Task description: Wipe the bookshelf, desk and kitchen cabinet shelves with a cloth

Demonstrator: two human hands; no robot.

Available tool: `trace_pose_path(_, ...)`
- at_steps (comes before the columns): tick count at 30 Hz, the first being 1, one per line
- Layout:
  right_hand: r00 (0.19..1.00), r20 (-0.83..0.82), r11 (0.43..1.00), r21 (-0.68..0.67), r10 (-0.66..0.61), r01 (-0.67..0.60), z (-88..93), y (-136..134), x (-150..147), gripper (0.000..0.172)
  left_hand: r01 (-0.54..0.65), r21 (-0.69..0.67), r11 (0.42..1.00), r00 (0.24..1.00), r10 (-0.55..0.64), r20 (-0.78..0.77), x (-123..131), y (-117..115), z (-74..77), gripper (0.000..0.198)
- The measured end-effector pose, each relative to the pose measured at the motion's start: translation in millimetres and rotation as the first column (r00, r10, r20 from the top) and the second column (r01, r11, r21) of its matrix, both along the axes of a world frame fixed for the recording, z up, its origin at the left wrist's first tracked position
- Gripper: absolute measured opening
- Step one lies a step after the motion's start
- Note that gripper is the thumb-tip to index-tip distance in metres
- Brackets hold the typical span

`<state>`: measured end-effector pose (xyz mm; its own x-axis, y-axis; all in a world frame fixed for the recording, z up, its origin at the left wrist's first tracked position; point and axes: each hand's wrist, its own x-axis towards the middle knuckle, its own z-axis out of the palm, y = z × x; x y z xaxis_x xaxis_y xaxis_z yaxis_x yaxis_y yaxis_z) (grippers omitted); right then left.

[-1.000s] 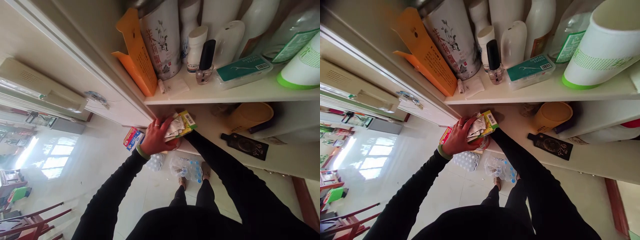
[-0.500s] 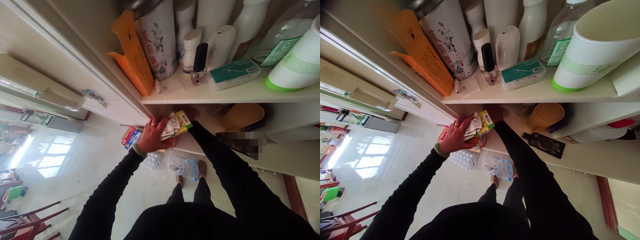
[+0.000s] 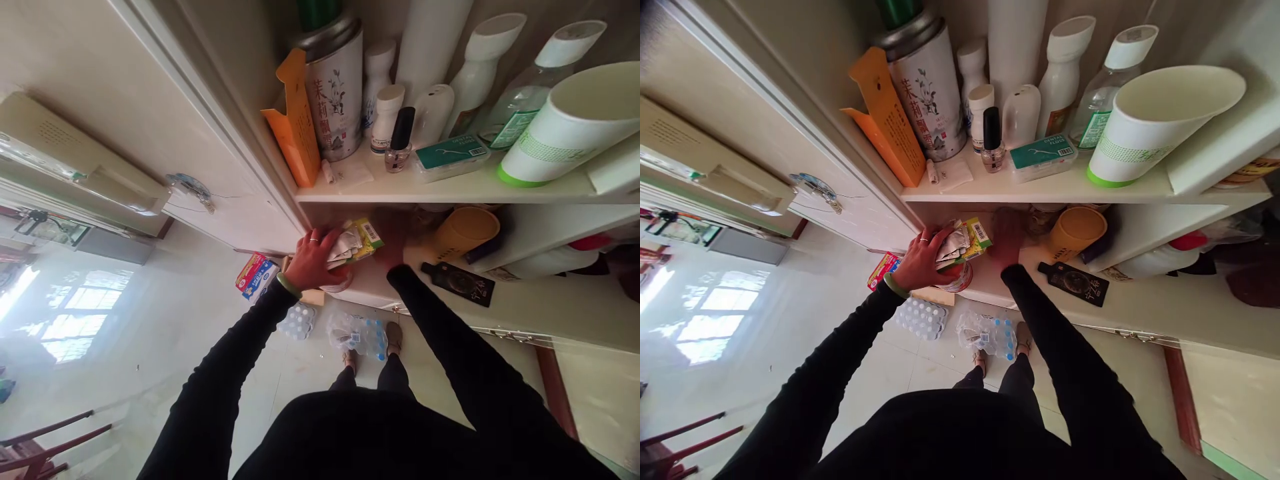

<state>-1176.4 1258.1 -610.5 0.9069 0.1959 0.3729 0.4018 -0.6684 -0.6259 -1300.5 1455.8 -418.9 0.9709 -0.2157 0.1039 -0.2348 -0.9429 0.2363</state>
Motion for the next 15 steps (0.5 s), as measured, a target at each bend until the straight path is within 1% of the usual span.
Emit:
trace_pose_path(2, 0.997, -0.031, 0.985, 0.16, 0.066, -0.061, -6.2, 3, -60, 0.074, -0.003, -0.004, 1.0, 1.0, 0.003, -0.003, -1, 0, -0.2, 0.107)
trace_pose_path(4, 0.982, -0.07, 0.945, 0.292, 0.173, -0.146, -15.5, 14, -121, 0.09, -0.006, -0.006, 1.0, 1.0, 0.006, -0.003, -2, -1, -1.1, 0.107)
trace_pose_path(5, 0.97, -0.072, 0.922, 0.336, 0.231, -0.194, -19.6, 22, -146, 0.102, -0.008, -0.005, 1.0, 1.0, 0.008, 0.001, -2, -1, -1.8, 0.107)
trace_pose_path(6, 0.963, -0.076, 0.905, 0.367, 0.259, -0.215, -22.7, 32, -164, 0.111, -0.014, -0.003, 1.0, 1.0, 0.014, 0.007, -2, -2, -2.4, 0.106)
trace_pose_path(7, 0.966, -0.084, 0.9, 0.389, 0.246, -0.195, -24.7, 42, -176, 0.116, -0.026, 0.002, 1.0, 1.0, 0.026, 0.013, -2, -4, -3.0, 0.106)
trace_pose_path(8, 0.972, -0.092, 0.902, 0.4, 0.215, -0.162, -25.5, 52, -180, 0.118, -0.044, 0.012, 0.999, 0.999, 0.044, 0.016, -2, -6, -3.5, 0.105)
trace_pose_path(9, 0.98, -0.103, 0.908, 0.402, 0.171, -0.116, -25.4, 61, -179, 0.117, -0.067, 0.026, 0.997, 0.998, 0.067, 0.017, 0, -9, -3.8, 0.105)
trace_pose_path(11, 0.989, -0.119, 0.922, 0.386, 0.087, -0.035, -24.3, 71, -164, 0.11, -0.114, 0.058, 0.992, 0.994, 0.113, 0.01, 5, -16, -4.0, 0.107)
trace_pose_path(13, 0.991, -0.119, 0.933, 0.36, 0.064, -0.017, -24.1, 69, -143, 0.104, -0.146, 0.092, 0.985, 0.989, 0.147, 0.003, 15, -26, -3.6, 0.11)
trace_pose_path(15, 0.992, -0.108, 0.94, 0.341, 0.069, -0.028, -25.6, 60, -123, 0.1, -0.16, 0.114, 0.98, 0.987, 0.162, -0.002, 27, -36, -2.9, 0.111)
